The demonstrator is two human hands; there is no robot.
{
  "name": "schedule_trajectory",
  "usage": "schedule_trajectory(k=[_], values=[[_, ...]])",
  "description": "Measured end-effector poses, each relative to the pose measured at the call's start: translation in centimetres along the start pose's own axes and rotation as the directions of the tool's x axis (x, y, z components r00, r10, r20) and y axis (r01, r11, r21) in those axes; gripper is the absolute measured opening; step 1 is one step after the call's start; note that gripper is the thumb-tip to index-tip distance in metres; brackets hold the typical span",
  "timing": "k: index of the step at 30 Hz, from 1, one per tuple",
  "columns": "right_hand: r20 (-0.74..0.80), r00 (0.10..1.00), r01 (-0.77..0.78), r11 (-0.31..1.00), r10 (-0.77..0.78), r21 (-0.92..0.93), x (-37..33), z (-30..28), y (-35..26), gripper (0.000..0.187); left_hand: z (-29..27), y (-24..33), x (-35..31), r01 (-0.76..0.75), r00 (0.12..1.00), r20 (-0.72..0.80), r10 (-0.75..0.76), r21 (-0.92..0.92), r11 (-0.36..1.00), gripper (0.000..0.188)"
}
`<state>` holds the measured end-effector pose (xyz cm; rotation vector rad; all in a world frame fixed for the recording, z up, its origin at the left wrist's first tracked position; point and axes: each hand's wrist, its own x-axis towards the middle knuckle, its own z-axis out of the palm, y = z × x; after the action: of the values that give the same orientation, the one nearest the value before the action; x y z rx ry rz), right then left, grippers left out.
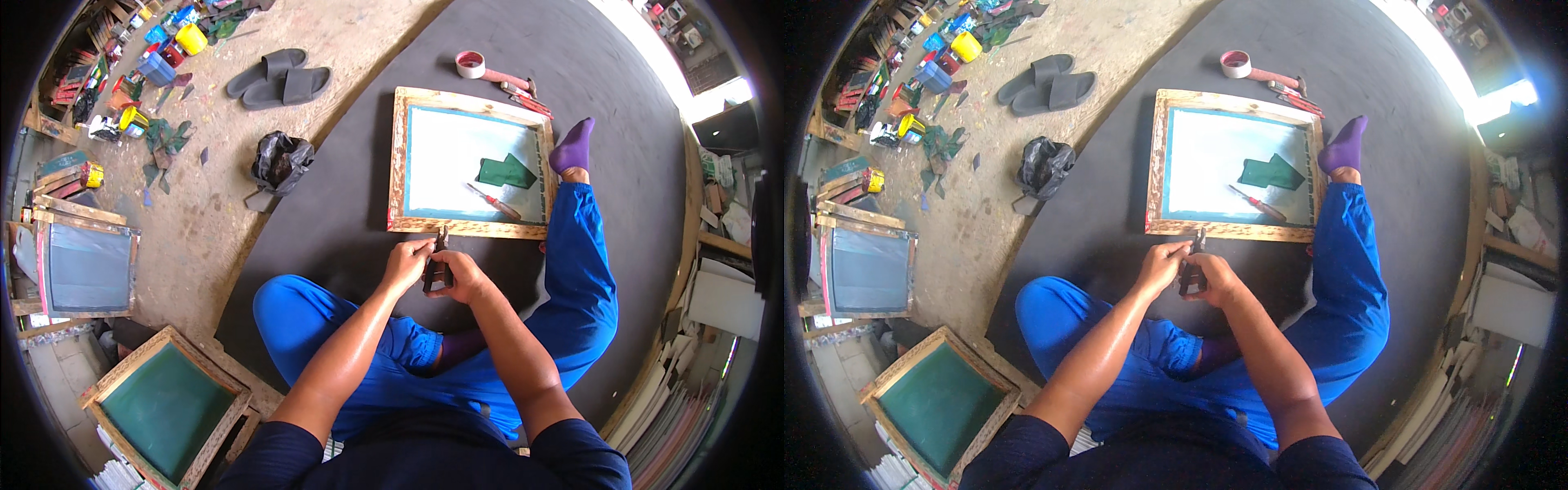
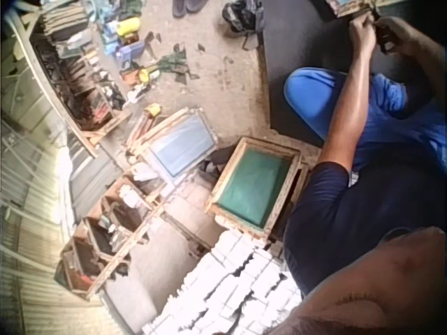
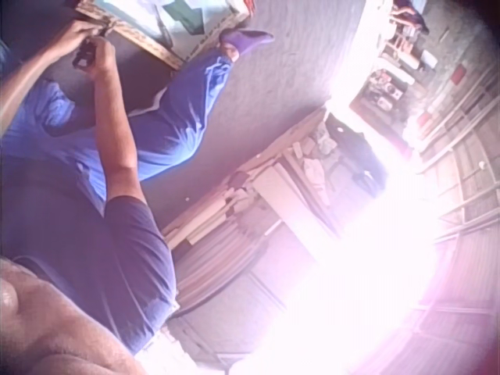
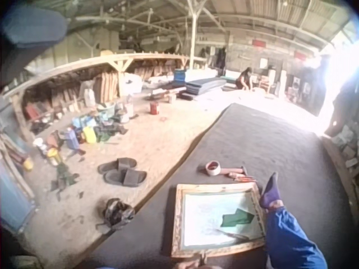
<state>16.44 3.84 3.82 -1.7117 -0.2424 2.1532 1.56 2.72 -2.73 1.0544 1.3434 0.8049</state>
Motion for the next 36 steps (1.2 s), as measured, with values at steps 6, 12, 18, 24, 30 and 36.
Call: schedule_trajectory(k=[6,12,18,24,30,36], values=[[0.003,1.0,-0.029,1.0,0.029,0.003,0.5,0.0,0.0,0.025,0.3,-0.9,0.3,-0.01,0.998,-0.061,0.008,-0.028,1.0,0.035],[0.067,0.991,0.118,0.988,-0.111,-0.103,3.3,-2.1,1.6,0.025,-0.4,-0.4,0.9,0.174,0.979,0.123,-0.163,-0.083,0.981,0.044],[-0.052,0.999,-0.011,0.992,0.017,0.125,1.5,0.9,0.4,0.022,-0.7,0.5,0.9,0.193,0.978,0.119,-0.169,-0.228,0.954,0.055],[-0.143,0.989,0.008,0.981,0.02,0.193,2.9,2.0,1.4,0.013,-0.3,-1.0,1.6,0.111,0.993,0.064,-0.097,-0.275,0.955,0.063],[-0.285,0.958,0.083,0.979,-0.027,0.187,4.5,4.7,3.0,0.011,-1.4,-0.8,1.3,0.184,0.982,-0.003,-0.188,-0.193,0.964,0.061],[-0.48,0.861,0.279,0.946,-0.172,0.163,6.6,6.9,4.5,0.007,-2.3,-0.6,1.3,0.049,0.991,-0.115,-0.072,-0.19,0.981,0.054]])
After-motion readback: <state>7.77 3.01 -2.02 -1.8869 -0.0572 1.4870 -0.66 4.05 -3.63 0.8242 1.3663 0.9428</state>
